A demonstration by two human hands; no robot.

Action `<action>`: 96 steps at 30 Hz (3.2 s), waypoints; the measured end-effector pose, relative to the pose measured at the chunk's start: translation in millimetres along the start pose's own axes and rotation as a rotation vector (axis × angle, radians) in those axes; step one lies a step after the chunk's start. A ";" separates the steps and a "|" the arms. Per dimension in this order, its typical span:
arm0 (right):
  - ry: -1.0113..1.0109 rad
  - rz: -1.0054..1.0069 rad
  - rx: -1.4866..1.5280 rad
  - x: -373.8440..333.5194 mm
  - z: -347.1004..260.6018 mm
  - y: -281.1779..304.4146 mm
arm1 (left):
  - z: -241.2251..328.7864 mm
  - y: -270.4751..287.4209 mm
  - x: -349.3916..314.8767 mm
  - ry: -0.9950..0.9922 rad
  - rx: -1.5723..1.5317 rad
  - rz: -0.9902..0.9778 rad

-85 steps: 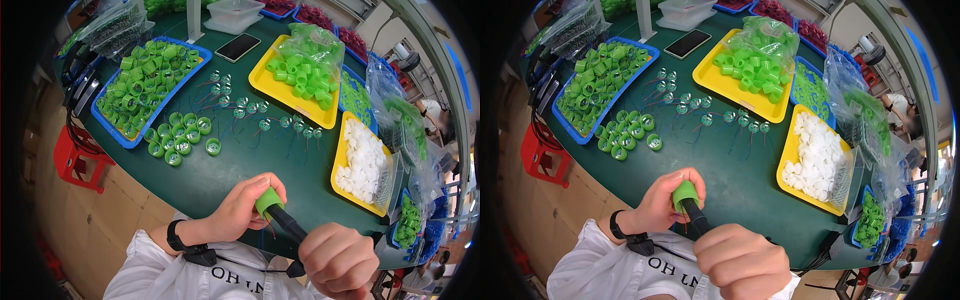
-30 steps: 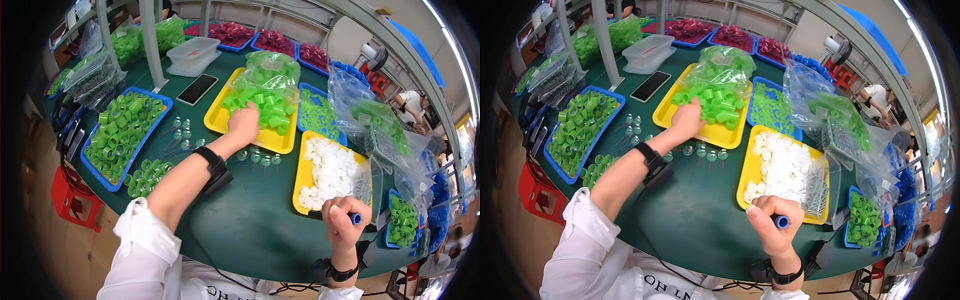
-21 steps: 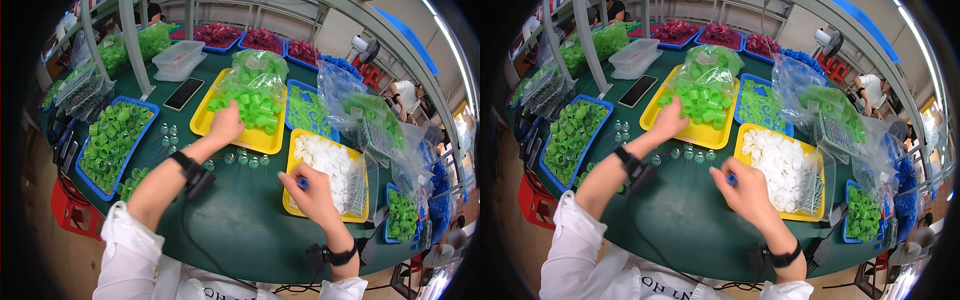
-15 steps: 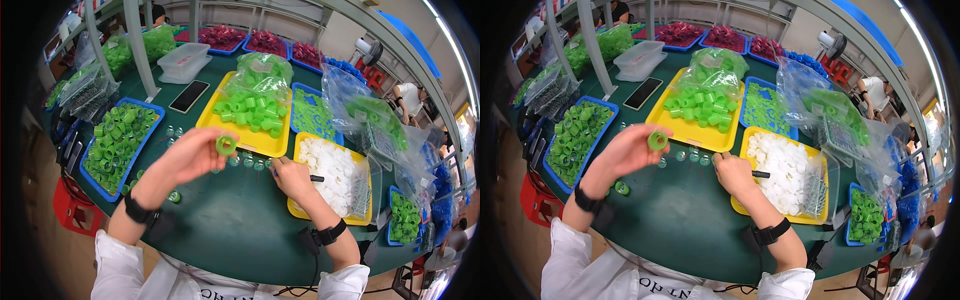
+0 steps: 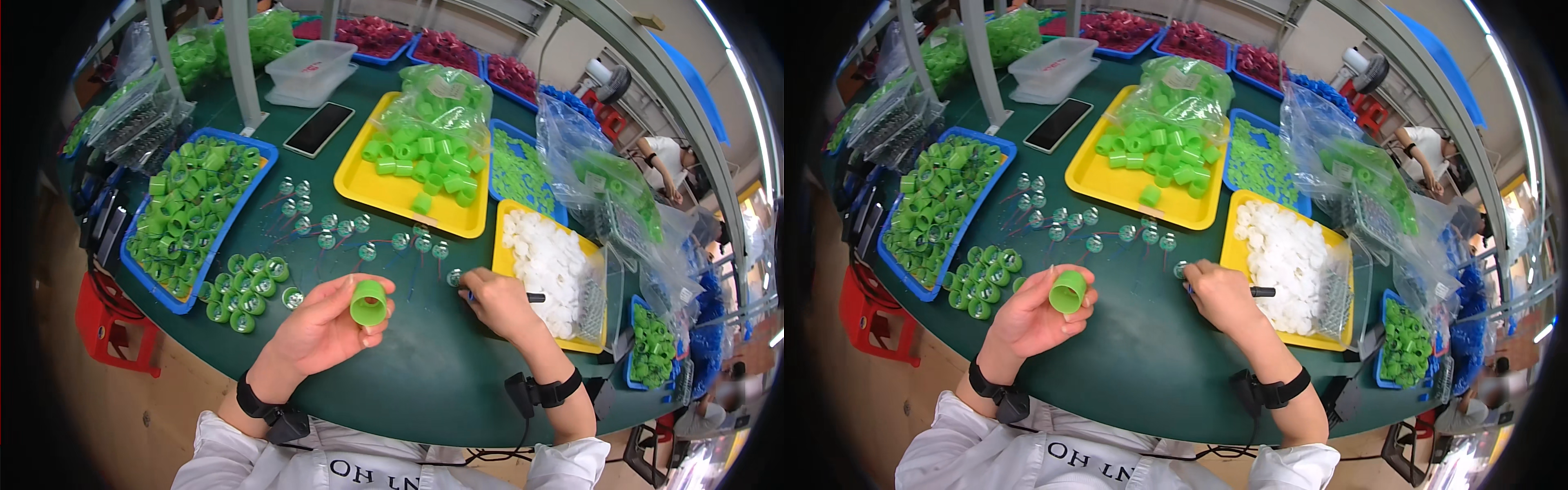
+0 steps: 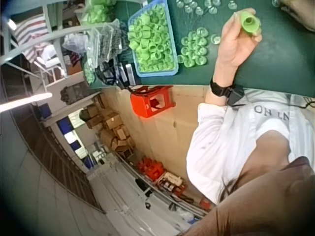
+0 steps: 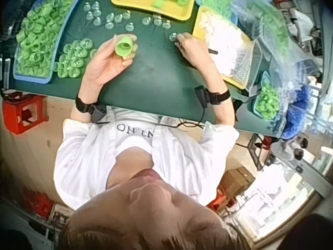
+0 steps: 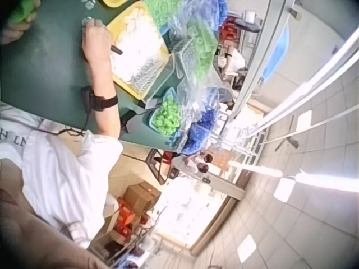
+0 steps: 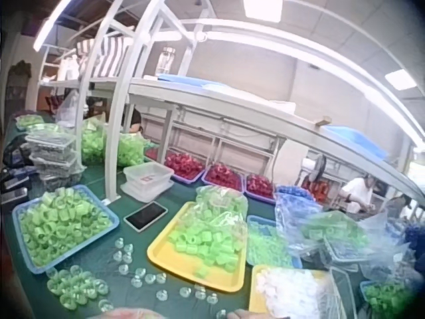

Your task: Assembling small electronic components into green plastic caps at a production workbench.

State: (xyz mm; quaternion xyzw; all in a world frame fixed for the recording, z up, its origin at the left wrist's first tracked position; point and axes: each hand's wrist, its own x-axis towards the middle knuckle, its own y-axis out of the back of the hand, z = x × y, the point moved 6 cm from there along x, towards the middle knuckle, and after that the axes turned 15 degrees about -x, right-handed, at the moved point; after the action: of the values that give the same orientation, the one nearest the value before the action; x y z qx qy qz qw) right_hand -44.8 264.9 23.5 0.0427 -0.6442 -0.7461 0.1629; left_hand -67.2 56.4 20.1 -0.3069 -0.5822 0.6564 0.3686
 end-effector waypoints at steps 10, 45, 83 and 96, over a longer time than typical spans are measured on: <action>-0.532 -0.151 0.071 21.9 14.3 -10.5 | 4.6 7.6 -0.3 -0.126 0.073 -0.058; -0.399 0.325 0.756 -37.4 -94.4 115.1 | -20.2 -37.4 -25.3 -0.590 0.798 -0.223; -0.346 0.026 2.203 -38.7 -123.6 55.1 | -37.2 -91.2 -67.4 -1.209 1.521 -0.172; -0.278 0.063 1.929 -56.4 -119.0 46.0 | -35.9 -86.6 -68.6 -1.196 1.547 -0.246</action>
State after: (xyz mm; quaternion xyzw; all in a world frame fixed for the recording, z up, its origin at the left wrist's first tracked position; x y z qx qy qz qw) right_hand 49.6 163.5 40.3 0.0521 -0.9928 0.1082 0.0004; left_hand 10.7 22.3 99.3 0.4641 -0.1104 0.8606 0.1784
